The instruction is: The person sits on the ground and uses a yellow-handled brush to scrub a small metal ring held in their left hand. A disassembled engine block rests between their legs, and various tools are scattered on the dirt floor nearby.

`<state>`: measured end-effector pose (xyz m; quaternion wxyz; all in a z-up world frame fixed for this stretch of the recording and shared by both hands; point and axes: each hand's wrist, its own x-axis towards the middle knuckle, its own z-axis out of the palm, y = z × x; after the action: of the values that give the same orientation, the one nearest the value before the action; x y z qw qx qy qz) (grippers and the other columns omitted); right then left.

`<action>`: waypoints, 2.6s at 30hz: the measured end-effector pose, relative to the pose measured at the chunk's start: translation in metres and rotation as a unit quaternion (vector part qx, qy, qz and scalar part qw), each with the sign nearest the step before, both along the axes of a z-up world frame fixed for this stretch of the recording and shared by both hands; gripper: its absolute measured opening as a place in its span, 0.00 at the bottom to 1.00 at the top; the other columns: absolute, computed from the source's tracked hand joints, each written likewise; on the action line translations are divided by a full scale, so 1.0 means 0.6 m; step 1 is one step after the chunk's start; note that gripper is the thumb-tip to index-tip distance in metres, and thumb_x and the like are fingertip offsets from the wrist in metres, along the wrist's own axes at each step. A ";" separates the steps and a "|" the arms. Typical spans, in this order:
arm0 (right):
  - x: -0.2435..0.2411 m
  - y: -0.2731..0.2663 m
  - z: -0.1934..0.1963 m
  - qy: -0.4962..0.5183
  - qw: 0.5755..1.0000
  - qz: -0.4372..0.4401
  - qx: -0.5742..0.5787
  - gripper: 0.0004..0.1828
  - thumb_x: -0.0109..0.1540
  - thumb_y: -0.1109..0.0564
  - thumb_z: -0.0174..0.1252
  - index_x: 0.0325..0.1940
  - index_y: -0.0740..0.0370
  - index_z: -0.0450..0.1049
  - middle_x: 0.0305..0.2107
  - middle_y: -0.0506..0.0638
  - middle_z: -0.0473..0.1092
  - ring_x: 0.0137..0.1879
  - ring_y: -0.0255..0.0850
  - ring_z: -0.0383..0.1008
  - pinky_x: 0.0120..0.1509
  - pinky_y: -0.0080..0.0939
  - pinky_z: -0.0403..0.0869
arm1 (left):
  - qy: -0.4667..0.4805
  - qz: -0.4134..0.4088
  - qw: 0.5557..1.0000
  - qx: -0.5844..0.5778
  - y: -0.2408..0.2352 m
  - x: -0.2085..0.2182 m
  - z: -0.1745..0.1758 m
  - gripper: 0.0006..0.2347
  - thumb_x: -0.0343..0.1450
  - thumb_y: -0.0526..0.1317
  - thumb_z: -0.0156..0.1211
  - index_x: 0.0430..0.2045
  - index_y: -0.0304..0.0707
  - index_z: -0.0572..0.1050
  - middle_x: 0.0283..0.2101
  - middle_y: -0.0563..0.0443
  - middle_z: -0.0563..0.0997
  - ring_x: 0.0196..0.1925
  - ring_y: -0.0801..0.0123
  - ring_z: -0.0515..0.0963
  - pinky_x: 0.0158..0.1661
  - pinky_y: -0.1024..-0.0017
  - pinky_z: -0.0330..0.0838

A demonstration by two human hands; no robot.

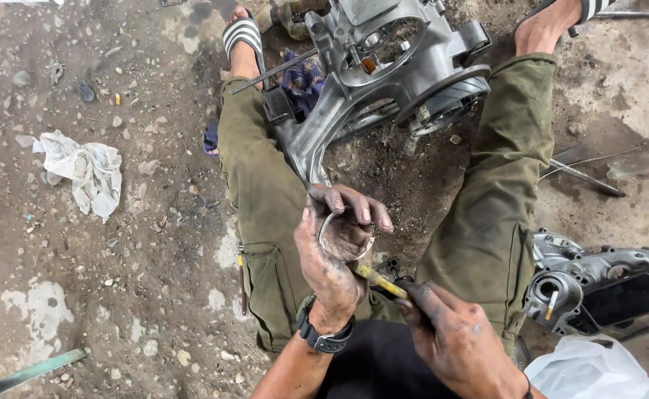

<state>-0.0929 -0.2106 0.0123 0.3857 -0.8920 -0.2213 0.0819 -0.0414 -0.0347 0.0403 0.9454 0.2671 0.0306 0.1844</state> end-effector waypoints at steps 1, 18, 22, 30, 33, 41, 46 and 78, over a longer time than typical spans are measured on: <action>0.003 -0.001 0.004 0.012 1.000 0.003 -0.007 0.08 0.65 0.54 0.56 0.42 0.60 0.74 0.27 0.46 0.74 0.20 0.40 0.76 0.23 0.46 0.79 | -0.002 -0.004 1.000 -0.003 0.000 -0.001 0.001 0.10 0.79 0.45 0.41 0.33 0.39 0.66 0.31 0.45 0.70 0.32 0.53 0.73 0.39 0.60 0.71; 0.012 -0.001 0.001 0.028 0.999 -0.020 -0.032 0.11 0.67 0.49 0.53 0.34 0.54 0.69 0.22 0.45 0.69 0.19 0.42 0.70 0.23 0.51 0.70 | -0.008 -0.005 1.000 0.021 -0.007 -0.001 0.015 0.11 0.78 0.46 0.43 0.32 0.39 0.66 0.30 0.46 0.69 0.32 0.57 0.71 0.39 0.62 0.71; 0.015 0.002 0.002 0.003 1.000 0.001 -0.002 0.07 0.65 0.53 0.55 0.41 0.57 0.73 0.25 0.46 0.71 0.18 0.41 0.73 0.21 0.48 0.75 | -0.001 -0.002 1.000 0.013 -0.004 -0.003 0.018 0.11 0.79 0.45 0.40 0.32 0.40 0.66 0.31 0.46 0.70 0.32 0.57 0.71 0.39 0.62 0.71; 0.016 0.002 0.005 -0.005 1.000 -0.005 -0.002 0.12 0.66 0.52 0.54 0.48 0.59 0.75 0.29 0.49 0.76 0.20 0.43 0.77 0.23 0.47 0.79 | -0.003 0.000 0.999 0.039 -0.005 -0.005 0.017 0.10 0.79 0.45 0.41 0.32 0.41 0.66 0.31 0.47 0.70 0.32 0.57 0.71 0.40 0.62 0.70; 0.013 -0.003 -0.001 -0.019 0.998 0.049 0.015 0.13 0.63 0.56 0.57 0.51 0.59 0.73 0.31 0.47 0.74 0.22 0.42 0.77 0.27 0.47 0.80 | -0.001 0.000 1.000 0.019 -0.003 -0.006 0.016 0.11 0.79 0.44 0.39 0.32 0.40 0.66 0.31 0.46 0.71 0.32 0.55 0.73 0.37 0.60 0.71; 0.020 -0.027 -0.011 -0.067 0.994 -0.076 -0.037 0.14 0.65 0.52 0.54 0.52 0.56 0.75 0.36 0.46 0.77 0.33 0.46 0.79 0.35 0.52 0.76 | 0.003 0.026 1.000 0.006 -0.001 -0.003 0.017 0.12 0.81 0.42 0.36 0.33 0.38 0.66 0.30 0.44 0.70 0.30 0.53 0.74 0.35 0.60 0.73; 0.011 -0.021 -0.028 0.003 0.999 0.002 -0.047 0.14 0.62 0.53 0.55 0.51 0.52 0.73 0.36 0.45 0.76 0.31 0.47 0.80 0.32 0.52 0.78 | 0.004 0.028 0.998 0.048 -0.007 0.001 0.019 0.11 0.79 0.44 0.38 0.31 0.39 0.65 0.30 0.45 0.70 0.30 0.54 0.73 0.37 0.60 0.71; 0.004 -0.015 -0.015 -0.042 0.998 0.026 0.043 0.07 0.64 0.55 0.58 0.43 0.59 0.73 0.30 0.45 0.75 0.21 0.36 0.75 0.23 0.41 0.78 | -0.158 0.157 0.965 0.138 -0.013 -0.010 0.017 0.07 0.73 0.42 0.54 0.30 0.43 0.66 0.31 0.47 0.73 0.35 0.58 0.75 0.39 0.61 0.72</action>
<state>-0.0906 -0.2198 0.0030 0.4115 -0.8711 -0.2640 0.0453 -0.0477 -0.0423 0.0503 0.8512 0.3546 -0.1033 0.3728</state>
